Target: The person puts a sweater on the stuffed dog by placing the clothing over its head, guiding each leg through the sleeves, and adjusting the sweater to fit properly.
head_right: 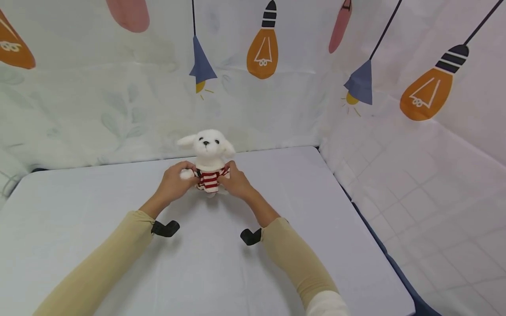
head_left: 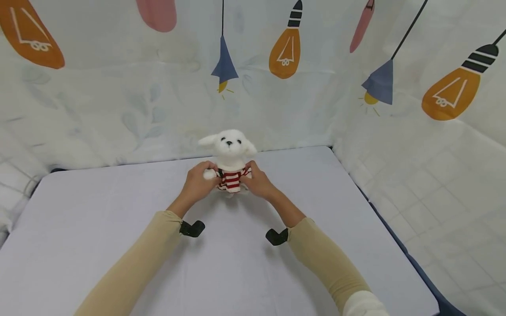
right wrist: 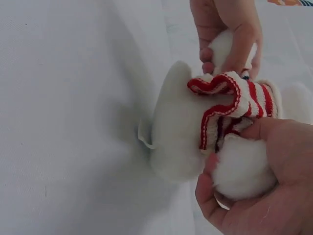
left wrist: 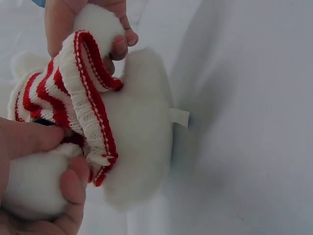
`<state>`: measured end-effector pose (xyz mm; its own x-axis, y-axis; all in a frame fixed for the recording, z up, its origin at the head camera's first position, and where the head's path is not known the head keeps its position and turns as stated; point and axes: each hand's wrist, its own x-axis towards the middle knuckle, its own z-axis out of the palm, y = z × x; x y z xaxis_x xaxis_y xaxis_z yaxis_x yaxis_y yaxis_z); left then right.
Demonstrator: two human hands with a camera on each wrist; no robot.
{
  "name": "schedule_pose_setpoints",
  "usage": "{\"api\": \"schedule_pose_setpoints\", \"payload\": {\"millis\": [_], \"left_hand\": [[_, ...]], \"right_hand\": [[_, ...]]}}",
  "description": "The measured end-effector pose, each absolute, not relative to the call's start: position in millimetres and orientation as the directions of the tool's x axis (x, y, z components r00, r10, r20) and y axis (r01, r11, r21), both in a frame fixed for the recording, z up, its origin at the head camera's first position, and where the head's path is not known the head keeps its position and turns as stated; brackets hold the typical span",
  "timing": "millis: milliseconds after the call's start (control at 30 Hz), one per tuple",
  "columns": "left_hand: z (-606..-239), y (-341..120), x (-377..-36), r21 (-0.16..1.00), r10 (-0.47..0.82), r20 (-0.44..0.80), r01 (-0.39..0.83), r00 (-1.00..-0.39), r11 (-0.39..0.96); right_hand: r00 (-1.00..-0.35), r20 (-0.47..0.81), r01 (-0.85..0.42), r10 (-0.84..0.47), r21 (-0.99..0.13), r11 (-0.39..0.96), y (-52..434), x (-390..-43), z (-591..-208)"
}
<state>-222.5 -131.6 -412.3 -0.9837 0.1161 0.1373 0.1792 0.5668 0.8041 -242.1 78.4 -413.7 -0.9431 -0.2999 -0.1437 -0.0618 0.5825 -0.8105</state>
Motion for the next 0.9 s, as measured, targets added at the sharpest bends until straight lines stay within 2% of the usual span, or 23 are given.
{"api": "schedule_pose_setpoints", "payload": {"millis": [133,333,467,567,733,900], "left_hand": [[-408,-131,-221,0.785,0.117,0.185,0.218,-0.976,0.579],[-401,-128,-223,0.699,0.105,0.395,0.373,-0.913,0.610],[-396,-128,-224,0.654,0.101,0.447,0.402,-0.889,0.640],[-395,-130,-225,0.669,0.059,0.481,0.410,-0.875,0.620],[-395,-133,-226,0.725,-0.007,0.485,0.398,-0.875,0.562],[-394,-130,-225,0.705,0.124,0.418,0.407,-0.900,0.580]], "right_hand": [[-0.949,-0.136,-0.061,-0.285,-0.807,0.588,81,-242,-412],[-0.945,-0.148,-0.056,-0.291,-0.804,0.592,75,-243,-410],[-0.935,-0.155,-0.079,-0.320,-0.787,0.612,72,-242,-409],[-0.919,-0.160,-0.115,-0.360,-0.764,0.635,71,-241,-408],[-0.901,-0.153,-0.171,-0.405,-0.733,0.658,70,-238,-406],[-0.921,-0.135,-0.137,-0.366,-0.766,0.628,70,-235,-405]]}}
